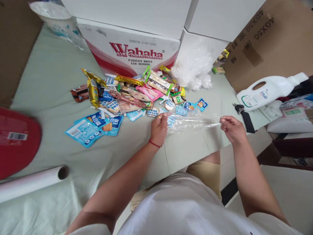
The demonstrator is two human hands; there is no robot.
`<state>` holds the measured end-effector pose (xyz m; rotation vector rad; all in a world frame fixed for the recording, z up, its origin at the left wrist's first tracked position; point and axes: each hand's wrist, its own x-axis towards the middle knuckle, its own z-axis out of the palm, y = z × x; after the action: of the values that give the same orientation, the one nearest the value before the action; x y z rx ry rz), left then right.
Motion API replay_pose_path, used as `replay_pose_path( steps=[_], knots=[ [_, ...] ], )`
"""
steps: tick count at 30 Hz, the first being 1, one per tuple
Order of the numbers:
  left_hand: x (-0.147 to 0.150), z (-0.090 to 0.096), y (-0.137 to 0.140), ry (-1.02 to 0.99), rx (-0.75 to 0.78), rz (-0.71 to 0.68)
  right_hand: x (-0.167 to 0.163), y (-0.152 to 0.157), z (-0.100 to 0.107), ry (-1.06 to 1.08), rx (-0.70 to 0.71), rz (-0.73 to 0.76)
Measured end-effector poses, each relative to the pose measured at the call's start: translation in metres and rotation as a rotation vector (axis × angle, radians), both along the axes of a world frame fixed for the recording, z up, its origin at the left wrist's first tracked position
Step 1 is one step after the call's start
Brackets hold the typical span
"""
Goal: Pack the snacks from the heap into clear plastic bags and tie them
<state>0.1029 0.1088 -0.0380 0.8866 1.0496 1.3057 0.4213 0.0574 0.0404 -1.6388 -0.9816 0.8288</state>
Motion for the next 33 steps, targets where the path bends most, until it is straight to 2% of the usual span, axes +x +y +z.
replay_pose_path(
  steps=[2, 4, 6, 8, 12, 15, 19, 22, 25, 29, 31, 33],
  knots=[
    [-0.001, -0.001, -0.001, 0.066, 0.032, -0.005, 0.008, -0.002, 0.002, -0.116, -0.167, 0.016],
    [-0.001, -0.002, -0.002, 0.124, 0.056, 0.000, 0.006, 0.001, 0.008, -0.273, -0.249, -0.030],
    [-0.001, -0.004, -0.002, 0.164, 0.080, 0.006, -0.008, 0.008, 0.017, -0.372, -0.163, -0.096],
    [0.000, -0.005, -0.003, 0.196, 0.110, 0.009, -0.035, 0.017, 0.025, -0.378, -0.031, -0.056],
    [-0.001, -0.005, -0.003, 0.240, 0.161, 0.022, -0.100, 0.038, 0.033, -0.397, 0.096, 0.277],
    [-0.002, -0.003, -0.003, 0.258, 0.185, 0.013, -0.135, 0.054, 0.029, -0.509, 0.166, 0.448],
    [-0.003, 0.000, -0.006, 0.285, 0.252, -0.033, -0.155, 0.070, 0.018, -0.574, 0.256, 0.590],
    [-0.004, 0.002, -0.011, 0.282, 0.262, -0.039, -0.156, 0.070, 0.012, -0.636, 0.301, 0.620],
    [-0.004, 0.004, -0.013, 0.149, 0.158, -0.062, -0.152, 0.058, 0.009, -0.707, 0.332, 0.604],
    [-0.001, 0.006, -0.007, -0.171, -0.139, -0.134, -0.146, 0.036, 0.002, -0.780, 0.361, 0.604],
    [0.000, 0.005, -0.002, -0.225, -0.228, -0.180, -0.143, 0.027, -0.004, -0.807, 0.386, 0.594],
    [0.000, 0.004, 0.001, -0.179, -0.237, -0.220, -0.140, 0.020, -0.010, -0.809, 0.417, 0.590]
  ],
)
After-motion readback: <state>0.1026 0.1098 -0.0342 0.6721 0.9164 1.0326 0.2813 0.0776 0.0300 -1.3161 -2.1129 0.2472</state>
